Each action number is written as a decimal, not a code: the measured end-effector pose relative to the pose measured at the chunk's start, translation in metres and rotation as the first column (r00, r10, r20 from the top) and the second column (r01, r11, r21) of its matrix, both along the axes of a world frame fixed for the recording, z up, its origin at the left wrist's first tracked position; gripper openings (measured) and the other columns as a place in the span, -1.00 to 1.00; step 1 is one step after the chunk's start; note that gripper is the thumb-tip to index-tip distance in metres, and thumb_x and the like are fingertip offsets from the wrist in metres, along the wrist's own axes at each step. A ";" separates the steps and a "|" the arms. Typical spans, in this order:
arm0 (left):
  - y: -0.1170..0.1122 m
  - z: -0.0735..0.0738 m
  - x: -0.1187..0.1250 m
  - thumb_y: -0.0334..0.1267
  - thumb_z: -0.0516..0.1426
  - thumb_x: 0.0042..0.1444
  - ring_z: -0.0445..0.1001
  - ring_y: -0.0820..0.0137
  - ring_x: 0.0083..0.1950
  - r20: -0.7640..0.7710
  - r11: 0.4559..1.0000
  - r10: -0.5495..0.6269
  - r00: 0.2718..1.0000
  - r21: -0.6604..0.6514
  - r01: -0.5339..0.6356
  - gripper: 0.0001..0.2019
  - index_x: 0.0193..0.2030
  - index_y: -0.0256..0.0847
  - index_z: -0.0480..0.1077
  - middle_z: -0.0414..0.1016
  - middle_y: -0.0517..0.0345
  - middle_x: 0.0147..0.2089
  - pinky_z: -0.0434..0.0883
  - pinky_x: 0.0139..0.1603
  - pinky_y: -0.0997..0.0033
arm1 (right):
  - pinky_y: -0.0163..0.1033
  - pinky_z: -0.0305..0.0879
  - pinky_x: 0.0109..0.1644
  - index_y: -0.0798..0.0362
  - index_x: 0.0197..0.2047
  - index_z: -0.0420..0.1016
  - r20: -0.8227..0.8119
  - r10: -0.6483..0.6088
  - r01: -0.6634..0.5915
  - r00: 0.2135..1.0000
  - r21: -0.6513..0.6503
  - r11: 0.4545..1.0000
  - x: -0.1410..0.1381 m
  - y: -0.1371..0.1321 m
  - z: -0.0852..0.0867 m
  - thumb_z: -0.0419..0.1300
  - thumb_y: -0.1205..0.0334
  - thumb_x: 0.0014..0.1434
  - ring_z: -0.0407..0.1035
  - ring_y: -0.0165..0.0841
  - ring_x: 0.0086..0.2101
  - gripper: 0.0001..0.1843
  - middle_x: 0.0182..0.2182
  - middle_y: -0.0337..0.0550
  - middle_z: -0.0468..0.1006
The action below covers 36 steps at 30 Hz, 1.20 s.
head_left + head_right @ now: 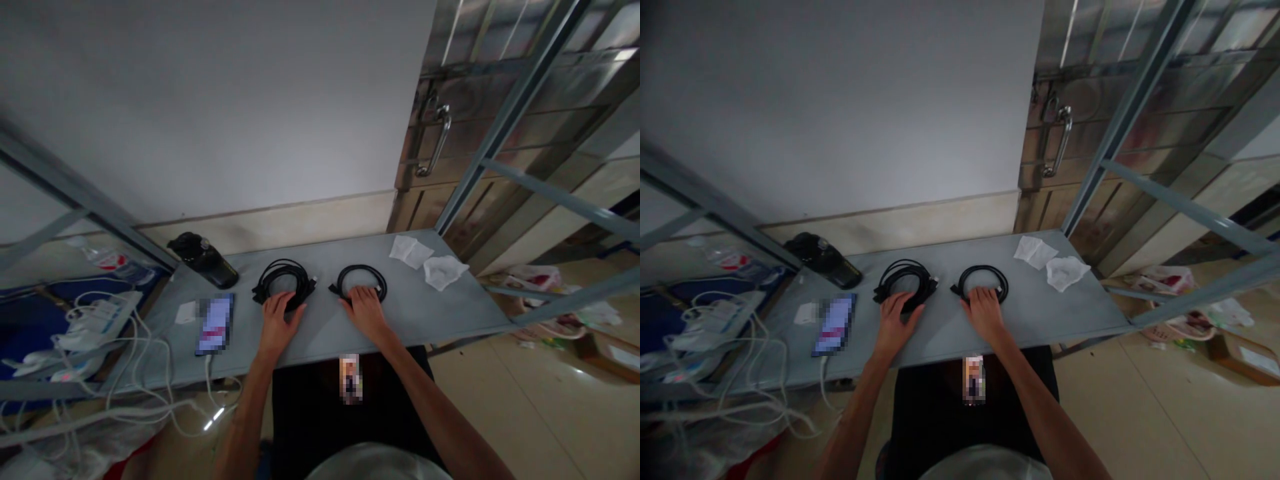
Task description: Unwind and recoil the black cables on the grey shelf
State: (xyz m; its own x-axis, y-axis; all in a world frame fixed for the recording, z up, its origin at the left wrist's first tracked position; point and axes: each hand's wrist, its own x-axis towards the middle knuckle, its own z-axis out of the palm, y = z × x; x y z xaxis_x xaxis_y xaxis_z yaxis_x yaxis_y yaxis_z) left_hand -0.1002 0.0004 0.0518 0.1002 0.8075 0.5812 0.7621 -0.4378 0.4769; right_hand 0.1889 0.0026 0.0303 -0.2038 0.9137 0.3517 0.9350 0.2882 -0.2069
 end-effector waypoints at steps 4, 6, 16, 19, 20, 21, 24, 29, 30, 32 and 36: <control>-0.057 0.018 0.039 0.13 0.22 0.51 0.67 0.03 0.22 0.354 0.951 -0.023 0.935 -0.280 0.130 -0.60 0.18 -0.13 0.61 0.71 -0.13 0.15 0.54 0.37 -0.08 | 0.01 0.44 0.05 0.01 -0.10 0.46 -0.151 0.018 -0.015 0.988 0.019 1.000 0.000 -0.043 0.004 0.11 -0.01 0.67 0.58 -0.06 -0.13 -0.67 -0.20 -0.02 0.65; -0.090 0.027 0.067 0.17 0.21 0.52 0.72 0.06 0.15 0.547 0.836 -0.017 0.837 -0.451 0.312 -0.56 0.21 -0.13 0.62 0.75 -0.11 0.10 0.60 0.30 0.00 | -0.05 0.48 -0.04 -0.01 -0.04 0.42 -0.322 0.021 -0.027 0.947 -0.012 1.000 -0.001 -0.073 0.011 0.03 -0.04 0.70 0.61 -0.11 -0.21 -0.66 -0.24 -0.06 0.64; -0.144 0.070 0.138 0.31 0.40 0.25 0.75 -0.07 0.13 0.813 0.722 0.226 0.537 -0.510 0.468 -0.50 0.05 -0.05 0.77 0.78 -0.15 0.09 0.65 0.28 0.00 | -0.12 0.65 0.05 -0.11 0.15 0.58 -0.866 -0.075 -0.265 0.494 -0.232 0.936 -0.008 -0.160 0.074 0.02 -0.12 0.67 0.68 -0.17 -0.16 -0.61 -0.08 -0.03 0.74; -0.138 0.082 0.123 0.30 0.41 0.24 0.76 -0.09 0.07 0.788 0.703 0.224 0.573 -0.538 0.465 -0.50 0.03 -0.07 0.79 0.79 -0.14 0.04 0.65 0.26 -0.03 | -0.15 0.64 0.09 -0.06 0.04 0.63 -0.894 -0.133 -0.240 0.428 -0.255 0.937 0.006 -0.159 0.084 0.06 -0.19 0.66 0.68 -0.19 -0.15 -0.54 -0.12 -0.02 0.76; -0.136 0.085 0.116 0.30 0.40 0.26 0.77 -0.08 0.07 0.775 0.700 0.232 0.588 -0.553 0.452 -0.49 0.06 -0.07 0.78 0.80 -0.14 0.04 0.64 0.27 -0.04 | -0.18 0.64 0.05 -0.05 -0.02 0.62 -0.904 -0.153 -0.213 0.399 -0.253 0.944 0.014 -0.157 0.086 0.06 -0.21 0.65 0.67 -0.21 -0.17 -0.52 -0.16 -0.03 0.75; -0.135 0.087 0.107 0.31 0.39 0.27 0.76 -0.08 0.07 0.761 0.704 0.244 0.601 -0.565 0.430 -0.47 0.09 -0.07 0.78 0.80 -0.14 0.03 0.62 0.29 -0.05 | -0.20 0.63 -0.01 -0.05 -0.06 0.60 -0.917 -0.170 -0.174 0.362 -0.245 0.954 0.023 -0.155 0.087 0.06 -0.23 0.65 0.66 -0.23 -0.21 -0.51 -0.20 -0.05 0.74; -0.133 0.088 0.080 0.33 0.37 0.28 0.75 -0.02 0.02 0.735 0.760 0.311 0.603 -0.573 0.307 -0.43 0.15 -0.10 0.75 0.79 -0.10 -0.07 0.61 0.28 -0.02 | -0.24 0.56 -0.26 -0.04 -0.07 0.55 -0.949 -0.186 -0.029 0.256 -0.200 0.979 0.056 -0.151 0.087 0.10 -0.29 0.62 0.54 -0.31 -0.41 -0.50 -0.34 -0.14 0.66; -0.129 0.089 0.048 0.23 0.46 0.23 0.50 0.33 -0.34 0.829 0.841 0.360 0.428 -0.487 0.236 -0.44 0.14 -0.17 0.70 0.54 0.15 -0.33 0.52 -0.27 0.34 | -0.33 0.22 -0.52 -0.02 -0.03 0.56 -0.951 -0.199 0.164 0.237 -0.163 0.973 0.114 -0.154 0.083 0.21 -0.32 0.56 0.26 -0.42 -0.57 -0.50 -0.52 -0.33 0.39; -0.128 0.091 0.044 0.21 0.49 0.19 0.40 0.39 -0.39 0.846 0.850 0.368 0.386 -0.474 0.228 -0.44 0.12 -0.18 0.70 0.45 0.22 -0.38 0.46 -0.35 0.40 | -0.33 0.18 -0.52 -0.02 -0.02 0.57 -0.952 -0.204 0.196 0.227 -0.161 0.967 0.125 -0.155 0.083 0.23 -0.33 0.54 0.23 -0.42 -0.57 -0.50 -0.53 -0.34 0.34; -0.127 0.093 0.037 0.17 0.55 0.10 0.27 0.47 -0.45 0.858 0.862 0.388 0.338 -0.467 0.198 -0.41 0.10 -0.20 0.70 0.31 0.31 -0.44 0.36 -0.44 0.46 | -0.32 0.12 -0.52 -0.02 -0.02 0.60 -0.962 -0.202 0.250 0.183 -0.153 0.956 0.143 -0.159 0.084 0.30 -0.33 0.50 0.17 -0.43 -0.57 -0.50 -0.53 -0.36 0.27; -0.127 0.090 0.014 0.18 0.58 0.01 0.22 0.52 -0.51 0.814 0.868 0.434 0.386 -0.492 0.063 -0.32 0.16 -0.19 0.66 0.24 0.40 -0.49 0.34 -0.49 0.50 | -0.31 0.05 -0.50 0.00 -0.07 0.66 -0.990 -0.117 0.351 0.081 -0.081 0.933 0.171 -0.164 0.094 0.43 -0.26 0.41 0.12 -0.44 -0.53 -0.54 -0.52 -0.36 0.22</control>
